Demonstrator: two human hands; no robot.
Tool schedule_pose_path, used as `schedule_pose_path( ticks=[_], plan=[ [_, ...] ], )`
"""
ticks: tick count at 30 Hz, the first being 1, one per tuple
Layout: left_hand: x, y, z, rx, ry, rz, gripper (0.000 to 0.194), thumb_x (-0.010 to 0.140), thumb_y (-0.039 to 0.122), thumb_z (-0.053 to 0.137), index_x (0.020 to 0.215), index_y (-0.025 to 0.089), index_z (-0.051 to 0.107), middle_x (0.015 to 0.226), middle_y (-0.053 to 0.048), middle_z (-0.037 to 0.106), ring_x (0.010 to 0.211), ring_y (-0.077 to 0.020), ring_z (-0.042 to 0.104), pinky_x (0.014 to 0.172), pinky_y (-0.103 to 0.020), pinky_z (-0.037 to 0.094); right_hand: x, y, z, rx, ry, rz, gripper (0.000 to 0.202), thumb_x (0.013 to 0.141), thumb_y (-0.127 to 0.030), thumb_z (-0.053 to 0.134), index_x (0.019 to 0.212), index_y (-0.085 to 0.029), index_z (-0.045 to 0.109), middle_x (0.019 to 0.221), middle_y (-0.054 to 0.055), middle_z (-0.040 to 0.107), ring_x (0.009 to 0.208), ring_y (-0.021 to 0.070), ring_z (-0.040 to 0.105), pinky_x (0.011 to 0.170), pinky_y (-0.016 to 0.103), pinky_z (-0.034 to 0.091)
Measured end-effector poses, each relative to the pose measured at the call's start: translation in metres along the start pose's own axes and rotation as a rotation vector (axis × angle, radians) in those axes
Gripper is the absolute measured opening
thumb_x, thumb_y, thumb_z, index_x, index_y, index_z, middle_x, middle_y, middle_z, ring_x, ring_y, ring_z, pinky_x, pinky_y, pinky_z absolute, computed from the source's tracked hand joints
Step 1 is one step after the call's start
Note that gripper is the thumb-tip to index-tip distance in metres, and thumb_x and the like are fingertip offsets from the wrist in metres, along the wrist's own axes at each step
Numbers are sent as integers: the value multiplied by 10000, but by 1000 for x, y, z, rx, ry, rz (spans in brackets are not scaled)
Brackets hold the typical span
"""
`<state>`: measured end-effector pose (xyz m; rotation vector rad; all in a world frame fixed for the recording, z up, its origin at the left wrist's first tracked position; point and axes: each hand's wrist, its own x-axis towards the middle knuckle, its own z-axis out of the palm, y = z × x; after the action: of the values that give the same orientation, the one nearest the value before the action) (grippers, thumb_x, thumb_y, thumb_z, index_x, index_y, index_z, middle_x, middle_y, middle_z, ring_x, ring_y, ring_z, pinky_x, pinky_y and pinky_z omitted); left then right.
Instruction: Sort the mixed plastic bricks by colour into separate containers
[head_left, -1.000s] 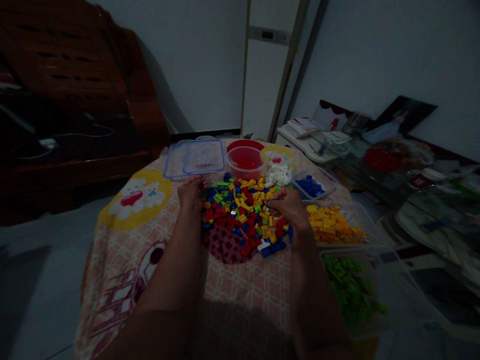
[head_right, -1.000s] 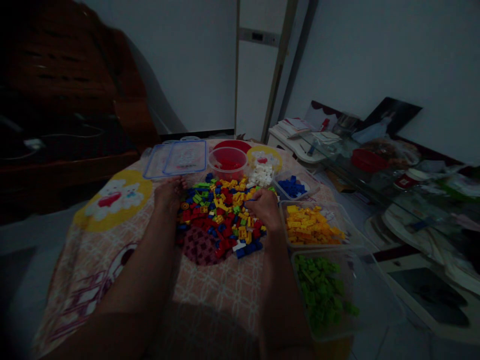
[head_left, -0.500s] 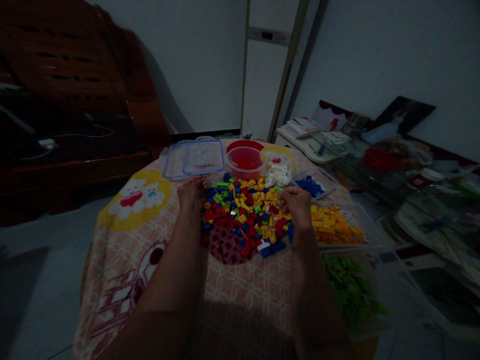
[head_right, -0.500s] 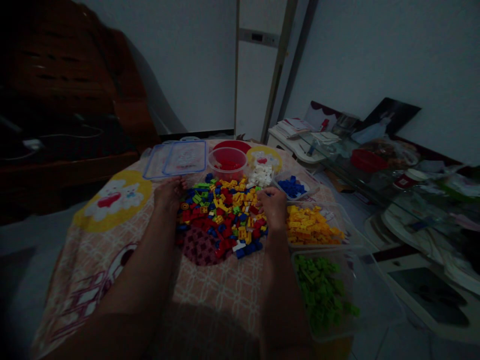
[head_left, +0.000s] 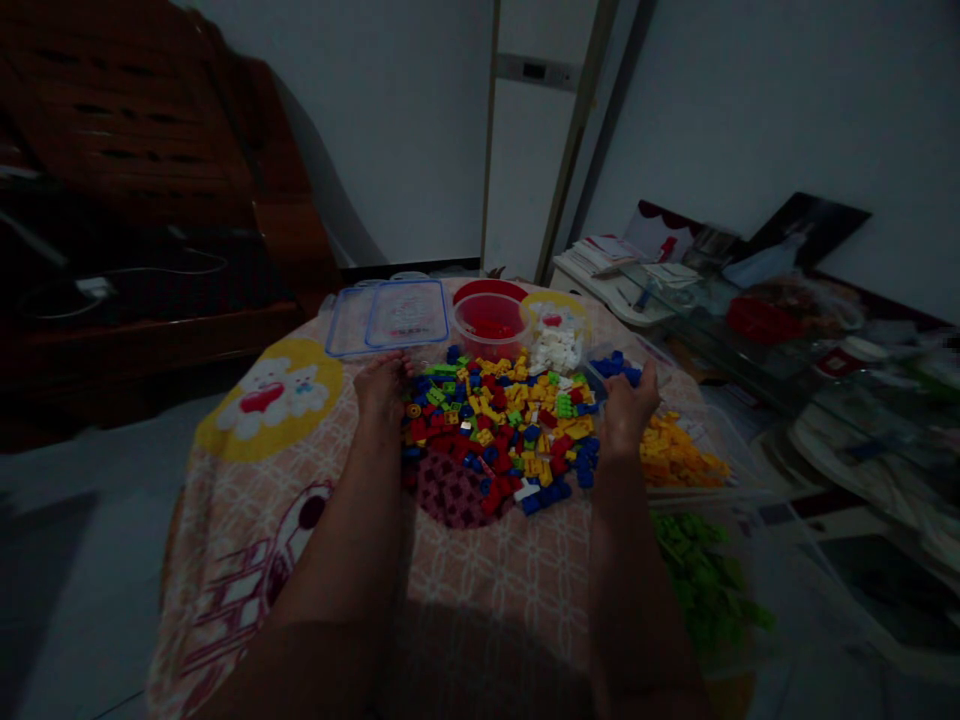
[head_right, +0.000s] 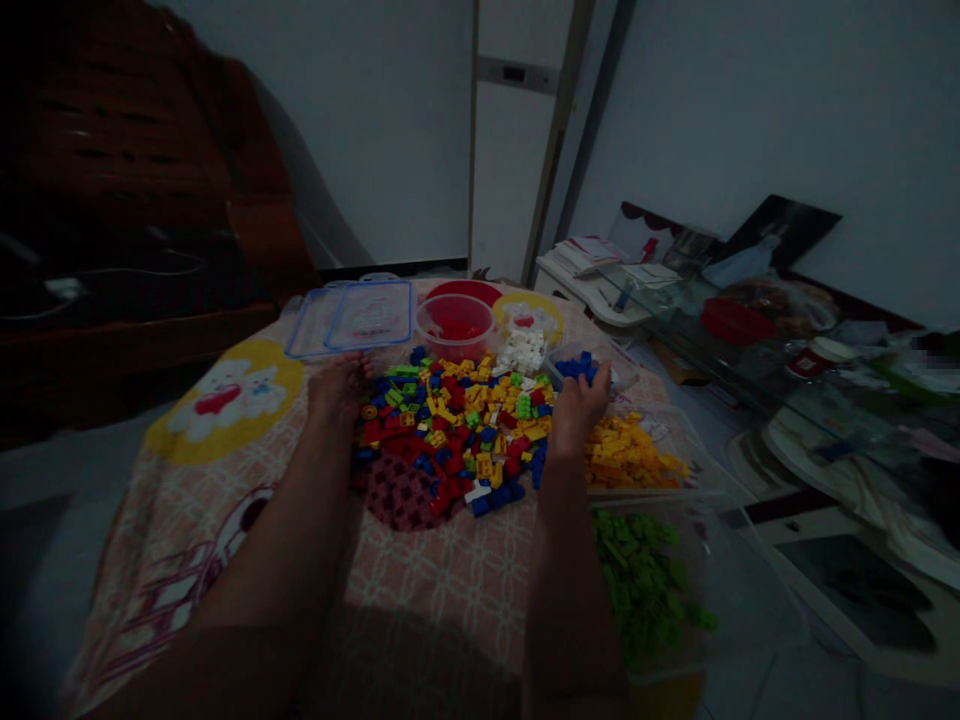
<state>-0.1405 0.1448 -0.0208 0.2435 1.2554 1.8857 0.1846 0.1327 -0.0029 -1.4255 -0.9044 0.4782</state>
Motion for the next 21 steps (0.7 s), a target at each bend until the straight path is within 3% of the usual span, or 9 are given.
schedule_pose_path(
  ticks=[4,7,10,12,16,21],
  plan=[
    [0,0,0,2,-2,3,166,644,-18,524,698,116,606,612,-20,608,539,-78,564,503,-143,477,-2,-4,-2,-31,29,-63,781,717,-162,476,1496,-139,434,1487,175,508,1241,228,630,1011,383,544],
    [0,1,0,11,7,7,174,627,-21,530,699,115,610,620,-22,613,540,-77,562,508,-148,483,-4,-11,-3,-81,-50,-59,534,754,-231,484,1249,-102,641,1172,154,713,1031,225,717,881,344,596],
    [1,0,0,16,2,4,174,623,-19,538,703,116,613,629,-27,621,546,-81,568,515,-155,493,-13,-22,-2,-126,-300,49,316,766,-295,549,976,-125,712,752,57,732,636,185,697,574,267,574],
    [2,0,-1,18,-2,6,163,633,-17,547,706,114,612,632,-30,622,546,-82,570,517,-157,495,-21,-30,-1,-187,-505,109,199,754,-280,593,849,-148,708,607,8,679,490,153,625,450,227,493],
    [3,-1,-2,32,-11,15,149,641,-11,574,710,116,610,638,-30,619,528,-74,556,525,-157,492,-35,-39,1,-377,-869,128,83,742,-235,677,681,-178,680,491,-33,615,408,117,558,397,193,400],
    [3,-1,-2,30,-16,13,173,629,-20,562,686,135,616,620,-16,607,523,-79,556,513,-154,477,-42,-39,5,-555,-1040,-14,150,657,-244,828,640,-187,690,494,-64,589,450,88,546,433,170,342]
  ],
)
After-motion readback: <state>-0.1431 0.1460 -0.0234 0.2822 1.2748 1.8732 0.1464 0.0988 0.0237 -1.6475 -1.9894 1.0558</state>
